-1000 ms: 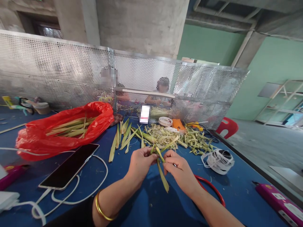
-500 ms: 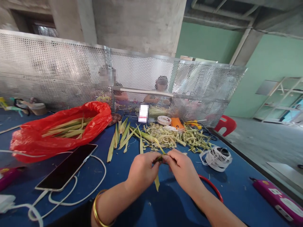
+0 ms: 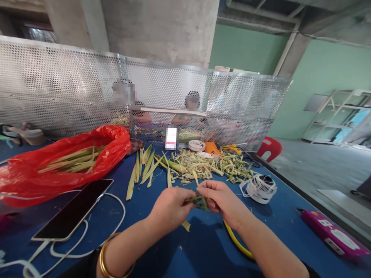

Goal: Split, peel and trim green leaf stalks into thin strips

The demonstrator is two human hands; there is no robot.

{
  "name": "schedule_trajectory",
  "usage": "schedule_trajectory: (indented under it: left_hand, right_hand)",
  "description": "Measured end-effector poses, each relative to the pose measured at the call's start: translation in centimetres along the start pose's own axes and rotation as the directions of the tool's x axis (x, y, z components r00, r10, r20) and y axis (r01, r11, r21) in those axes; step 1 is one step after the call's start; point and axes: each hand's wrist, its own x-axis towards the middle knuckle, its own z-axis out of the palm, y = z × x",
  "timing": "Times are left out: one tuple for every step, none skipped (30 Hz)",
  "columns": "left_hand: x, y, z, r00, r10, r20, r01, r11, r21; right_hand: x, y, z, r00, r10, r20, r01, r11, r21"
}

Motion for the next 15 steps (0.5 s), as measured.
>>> schedule_trajectory:
  left_hand:
    - [0.01, 0.09, -0.01, 1.0, -0.008, 0.028, 0.009, 0.999, -0.034]
    - [0.01, 0.16, -0.01, 0.997, -0.02, 0.076, 0.026, 0.996, -0.08]
    - [0.0, 0.22, -0.03, 0.989, -0.034, 0.145, 0.054, 0.989, -0.14]
    - [0.0, 0.25, -0.05, 0.974, -0.047, 0.221, 0.095, 0.973, -0.21]
    - [0.01, 0.24, -0.08, 0.955, -0.056, 0.291, 0.14, 0.95, -0.28]
    - [0.03, 0.2, -0.13, 0.937, -0.059, 0.345, 0.182, 0.923, -0.338]
    - [0.06, 0.12, -0.18, 0.924, -0.061, 0.376, 0.216, 0.898, -0.384]
    - [0.11, 0.0, -0.23, 0.917, -0.066, 0.393, 0.242, 0.875, -0.419]
    - [0.17, -0.14, -0.25, 0.913, -0.071, 0.403, 0.265, 0.852, -0.451]
    - [0.22, -0.29, -0.25, 0.908, -0.075, 0.413, 0.287, 0.829, -0.48]
    - [0.27, -0.43, -0.21, 0.901, -0.074, 0.427, 0.308, 0.802, -0.512]
    - [0.31, -0.54, -0.14, 0.896, -0.069, 0.439, 0.327, 0.772, -0.545]
    - [0.33, -0.63, -0.02, 0.89, -0.065, 0.451, 0.345, 0.743, -0.573]
    - [0.33, -0.68, 0.12, 0.887, -0.068, 0.457, 0.361, 0.72, -0.593]
    - [0.3, -0.7, 0.27, 0.886, -0.082, 0.455, 0.374, 0.706, -0.601]
  right_hand:
    - [0.01, -0.04, -0.06, 1.0, -0.02, -0.002, 0.02, 1.0, -0.009]
    - [0.05, -0.06, -0.11, 0.998, -0.056, -0.021, 0.056, 0.998, -0.013]
    - [0.12, -0.07, -0.15, 0.993, -0.1, -0.057, 0.1, 0.995, -0.004]
    - [0.22, -0.06, -0.19, 0.984, -0.142, -0.108, 0.145, 0.989, 0.02]
    - [0.34, -0.03, -0.2, 0.971, -0.173, -0.165, 0.184, 0.981, 0.055]
    - [0.46, 0.0, -0.21, 0.956, -0.191, -0.221, 0.215, 0.972, 0.09]
    - [0.56, 0.04, -0.2, 0.942, -0.198, -0.271, 0.237, 0.964, 0.119]
    - [0.64, 0.09, -0.18, 0.931, -0.2, -0.305, 0.25, 0.959, 0.134]
    - [0.7, 0.14, -0.15, 0.925, -0.203, -0.322, 0.257, 0.957, 0.135]
    - [0.72, 0.18, -0.12, 0.922, -0.206, -0.327, 0.259, 0.957, 0.127]
    - [0.72, 0.22, -0.09, 0.922, -0.211, -0.324, 0.26, 0.959, 0.115]
    - [0.69, 0.25, -0.05, 0.922, -0.217, -0.321, 0.262, 0.959, 0.106]
    - [0.66, 0.27, -0.01, 0.922, -0.223, -0.318, 0.267, 0.958, 0.101]
    - [0.62, 0.3, 0.04, 0.921, -0.229, -0.314, 0.272, 0.957, 0.1]
    - [0.58, 0.32, 0.11, 0.921, -0.238, -0.308, 0.28, 0.955, 0.1]
